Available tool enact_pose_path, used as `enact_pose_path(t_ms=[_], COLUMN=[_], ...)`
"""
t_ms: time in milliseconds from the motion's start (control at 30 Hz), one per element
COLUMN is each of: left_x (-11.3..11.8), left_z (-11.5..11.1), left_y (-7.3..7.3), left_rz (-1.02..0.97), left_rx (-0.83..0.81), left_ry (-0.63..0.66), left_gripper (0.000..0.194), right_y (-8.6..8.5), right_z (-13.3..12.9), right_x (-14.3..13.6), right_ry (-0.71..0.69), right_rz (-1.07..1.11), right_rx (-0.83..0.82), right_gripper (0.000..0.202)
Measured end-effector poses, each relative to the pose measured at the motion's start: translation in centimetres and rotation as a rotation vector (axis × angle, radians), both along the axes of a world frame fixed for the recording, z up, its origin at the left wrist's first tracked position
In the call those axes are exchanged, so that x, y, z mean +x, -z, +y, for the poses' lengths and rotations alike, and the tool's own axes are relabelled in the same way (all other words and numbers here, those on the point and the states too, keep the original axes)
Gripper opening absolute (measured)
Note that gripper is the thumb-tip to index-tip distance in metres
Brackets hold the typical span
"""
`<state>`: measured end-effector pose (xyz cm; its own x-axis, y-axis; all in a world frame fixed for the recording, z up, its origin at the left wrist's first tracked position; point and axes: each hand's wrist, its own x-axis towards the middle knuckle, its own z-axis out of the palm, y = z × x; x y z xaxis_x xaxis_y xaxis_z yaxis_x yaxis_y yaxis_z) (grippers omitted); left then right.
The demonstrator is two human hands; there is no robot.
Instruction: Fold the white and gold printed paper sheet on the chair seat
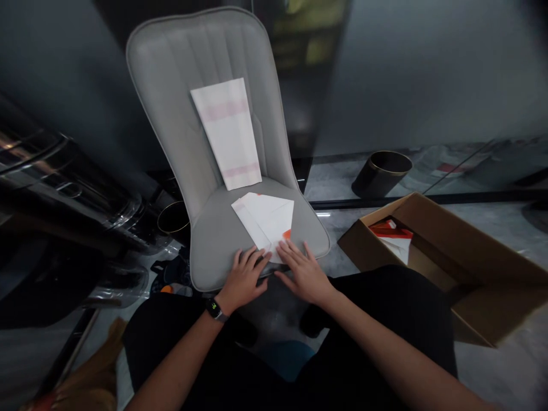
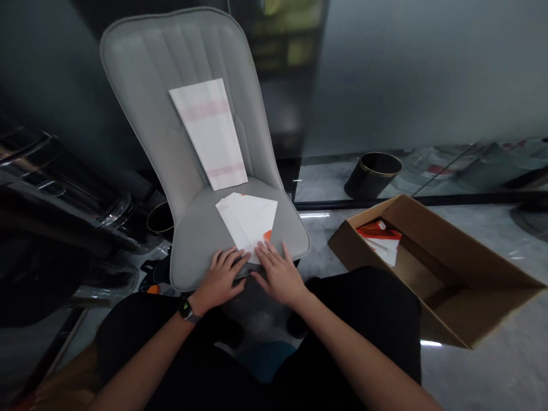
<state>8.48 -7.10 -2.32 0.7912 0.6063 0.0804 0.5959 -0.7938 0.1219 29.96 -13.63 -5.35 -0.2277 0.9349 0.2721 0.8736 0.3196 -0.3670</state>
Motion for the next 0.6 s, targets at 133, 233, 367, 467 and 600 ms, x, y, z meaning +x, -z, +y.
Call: enact_pose_path(t_ms=[133, 233, 367, 467, 600], left_x=[-0.3, -0.4, -0.2, 0.2, 0.7], left_z=[-0.1, -0.1, -0.2, -0.5, -0.9], left_y=[0.5, 0.7, 0.7, 0.7, 0.8], left_rz=[0.005, 0.013, 0.011, 0.014, 0.008], left_rx=[0.010, 0.021, 0.028, 0.029, 0.026], left_ry=[0.001, 0.007, 0.000, -0.028, -0.056], left_gripper=[0.067, 0.066, 0.068, 0.070, 0.072], right_y=[0.1, 0.3, 0.5, 0.6, 0.8], right_z=[2.1, 2.5, 2.1, 2.1, 2.3], right_x=[1.4, 1.6, 1.5, 1.6, 1.7], right_ry=[-0.029, -0.052, -0.063, -0.065, -0.051], right_rz=[0.015, 0.007, 0.001, 0.012, 0.061], right_rx=[-0.035, -0.042, -0.039, -0.037, -0.074], right_gripper=[0.054, 0.059, 0.068, 0.070, 0.061])
